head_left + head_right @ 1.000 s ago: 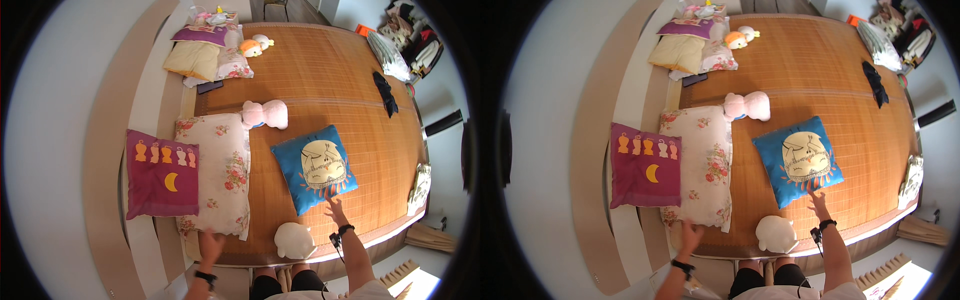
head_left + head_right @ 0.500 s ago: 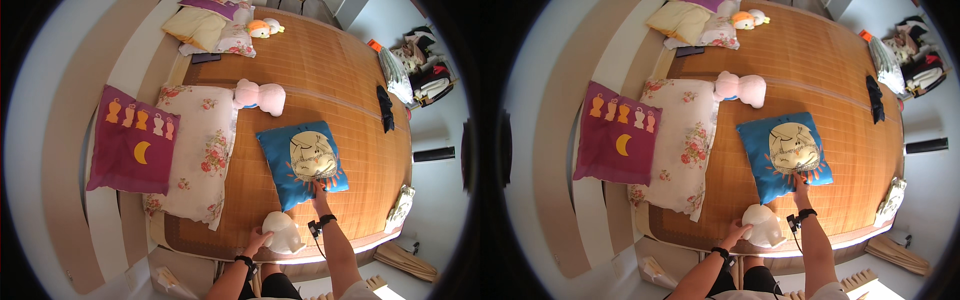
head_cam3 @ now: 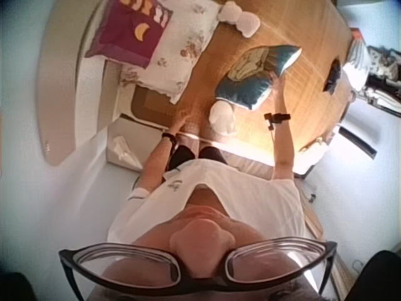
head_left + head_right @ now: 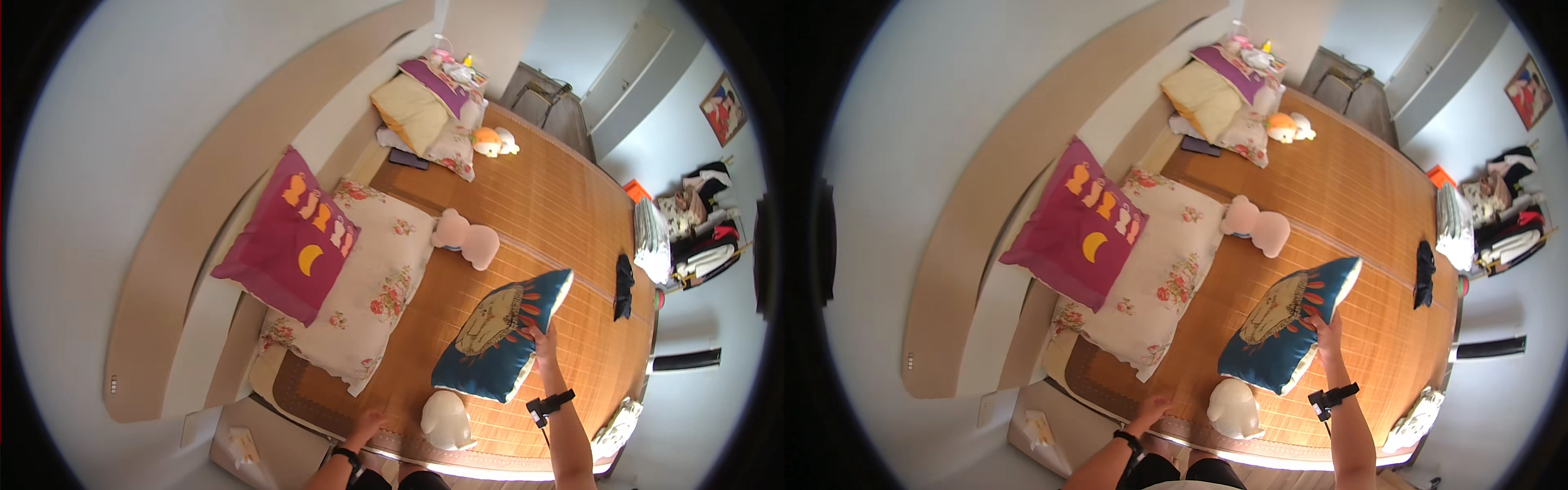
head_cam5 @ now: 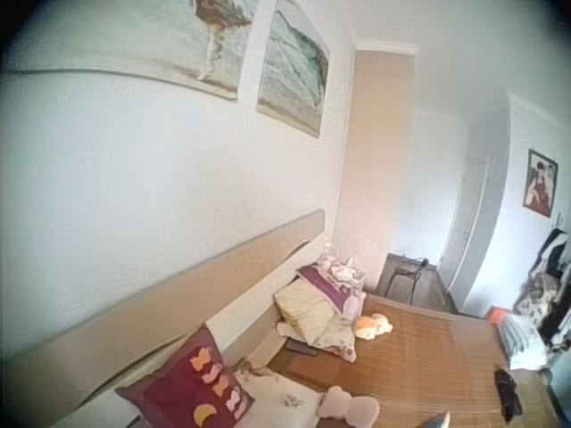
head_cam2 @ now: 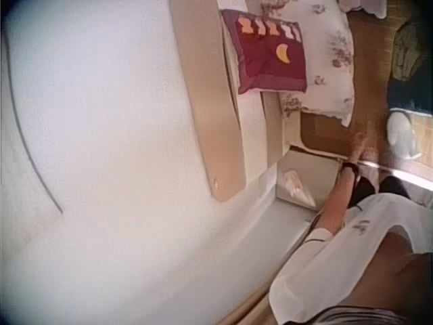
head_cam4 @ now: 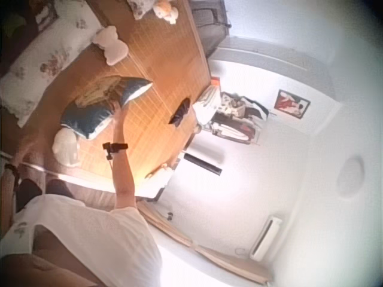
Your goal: The person folds a light green and white patterned quilt on a bed, arranges several throw pillows and plush toys along the headboard, and then folds a pair of black shorts and a beige garment.
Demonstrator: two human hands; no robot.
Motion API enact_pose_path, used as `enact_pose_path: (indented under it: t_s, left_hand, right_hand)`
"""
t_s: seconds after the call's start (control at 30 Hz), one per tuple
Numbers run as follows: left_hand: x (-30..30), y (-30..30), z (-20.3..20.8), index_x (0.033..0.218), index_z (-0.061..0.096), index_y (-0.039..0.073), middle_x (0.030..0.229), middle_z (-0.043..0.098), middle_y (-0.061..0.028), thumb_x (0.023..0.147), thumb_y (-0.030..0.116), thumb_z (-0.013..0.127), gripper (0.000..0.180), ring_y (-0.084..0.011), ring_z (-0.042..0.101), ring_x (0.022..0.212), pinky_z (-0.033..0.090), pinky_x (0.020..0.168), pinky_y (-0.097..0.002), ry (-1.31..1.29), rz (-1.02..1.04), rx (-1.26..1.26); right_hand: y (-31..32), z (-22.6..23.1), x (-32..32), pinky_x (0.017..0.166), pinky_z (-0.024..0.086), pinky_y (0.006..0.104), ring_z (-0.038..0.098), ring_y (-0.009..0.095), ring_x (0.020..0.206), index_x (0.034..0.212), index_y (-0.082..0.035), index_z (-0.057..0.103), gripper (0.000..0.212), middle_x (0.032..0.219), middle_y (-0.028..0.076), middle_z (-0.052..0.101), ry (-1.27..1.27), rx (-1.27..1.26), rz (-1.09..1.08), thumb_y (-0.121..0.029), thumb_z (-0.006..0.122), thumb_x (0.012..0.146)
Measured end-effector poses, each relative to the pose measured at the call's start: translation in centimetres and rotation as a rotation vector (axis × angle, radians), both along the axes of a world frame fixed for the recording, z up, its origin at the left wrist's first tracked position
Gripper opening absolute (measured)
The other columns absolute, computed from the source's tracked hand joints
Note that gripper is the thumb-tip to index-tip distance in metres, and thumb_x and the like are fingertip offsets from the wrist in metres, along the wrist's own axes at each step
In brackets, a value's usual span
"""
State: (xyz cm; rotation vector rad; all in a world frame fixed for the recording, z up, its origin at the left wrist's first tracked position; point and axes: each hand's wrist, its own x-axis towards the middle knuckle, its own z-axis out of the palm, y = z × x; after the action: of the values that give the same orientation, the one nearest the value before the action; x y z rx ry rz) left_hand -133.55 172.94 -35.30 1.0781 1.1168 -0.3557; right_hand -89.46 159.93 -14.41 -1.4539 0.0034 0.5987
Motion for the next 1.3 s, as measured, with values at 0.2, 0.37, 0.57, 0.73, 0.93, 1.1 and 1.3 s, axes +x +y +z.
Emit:
enact_pose_path:
  t_s: [0.2,0.37,0.57,0.73,0.93,1.1,1.3]
  left_hand:
    - [-8.0,6.3,8.7,0.093,0.058,0.005,0.082,0.061,-0.0077,0.081,0.018,0.065,0.019,-0.0141,0.058,0.069,0.050,0.060,-0.0293,0.297,0.260,0.043]
    - [-13.3,7.0,12.4,0.094,0.057,0.004,0.084,0.061,-0.0108,0.081,0.017,0.065,0.020,-0.0197,0.060,0.069,0.050,0.062,-0.0325,0.409,0.372,0.132]
    - [-9.5,16.7,9.7,0.123,0.036,0.000,0.115,0.048,-0.0100,0.065,0.009,0.081,0.073,-0.0201,0.050,0.105,0.045,0.088,-0.0324,-0.319,0.630,0.640]
    - [6.7,29.3,11.9,0.129,0.033,-0.001,0.129,0.045,-0.0198,0.058,0.024,0.084,0.091,-0.0266,0.048,0.116,0.044,0.092,-0.0343,0.095,0.428,1.141]
    - [7.7,33.4,8.1,0.114,0.048,-0.003,0.106,0.061,-0.0176,0.061,0.020,0.081,0.067,-0.0276,0.063,0.083,0.051,0.071,-0.0365,-0.191,0.553,0.955]
    - [1.2,29.0,9.6,0.105,0.054,-0.007,0.101,0.063,-0.0160,0.064,0.017,0.081,0.054,-0.0248,0.063,0.085,0.049,0.075,-0.0361,-0.181,0.583,0.993]
    - [-2.1,26.1,10.1,0.106,0.054,-0.006,0.098,0.064,-0.0155,0.062,0.014,0.082,0.055,-0.0245,0.062,0.088,0.048,0.079,-0.0349,-0.023,0.608,1.047]
  right_hand:
    - [10.5,3.2,0.6,0.072,0.051,0.0314,0.064,0.020,0.082,0.108,0.000,0.051,0.045,0.091,0.013,0.066,-0.287,-0.180,0.194,-0.009,0.069,0.068]
    - [19.4,4.9,2.1,0.074,0.050,0.0337,0.064,0.025,0.084,0.110,-0.001,0.052,0.049,0.094,0.014,0.066,-0.527,-0.261,0.170,-0.016,0.070,0.067]
    - [24.7,6.1,0.3,0.078,0.048,0.0334,0.062,0.023,0.089,0.113,0.001,0.051,0.048,0.101,0.014,0.064,-0.622,-0.271,0.164,-0.013,0.069,0.071]
    - [21.2,4.8,1.1,0.082,0.046,0.0305,0.058,0.019,0.093,0.115,0.002,0.050,0.039,0.106,0.011,0.061,-0.574,-0.134,0.290,-0.010,0.062,0.079]
    - [20.2,3.3,1.2,0.083,0.045,0.0282,0.056,0.016,0.094,0.116,0.002,0.050,0.034,0.106,0.009,0.059,-0.374,-0.077,0.352,-0.007,0.056,0.084]
    - [22.5,4.3,2.6,0.082,0.046,0.0287,0.056,0.016,0.094,0.119,0.001,0.048,0.038,0.106,0.009,0.060,-0.401,-0.061,0.409,-0.007,0.056,0.083]
    - [32.5,4.3,3.5,0.080,0.047,0.0324,0.060,0.023,0.092,0.119,0.002,0.048,0.051,0.102,0.014,0.063,-0.525,-0.230,0.398,-0.021,0.065,0.076]
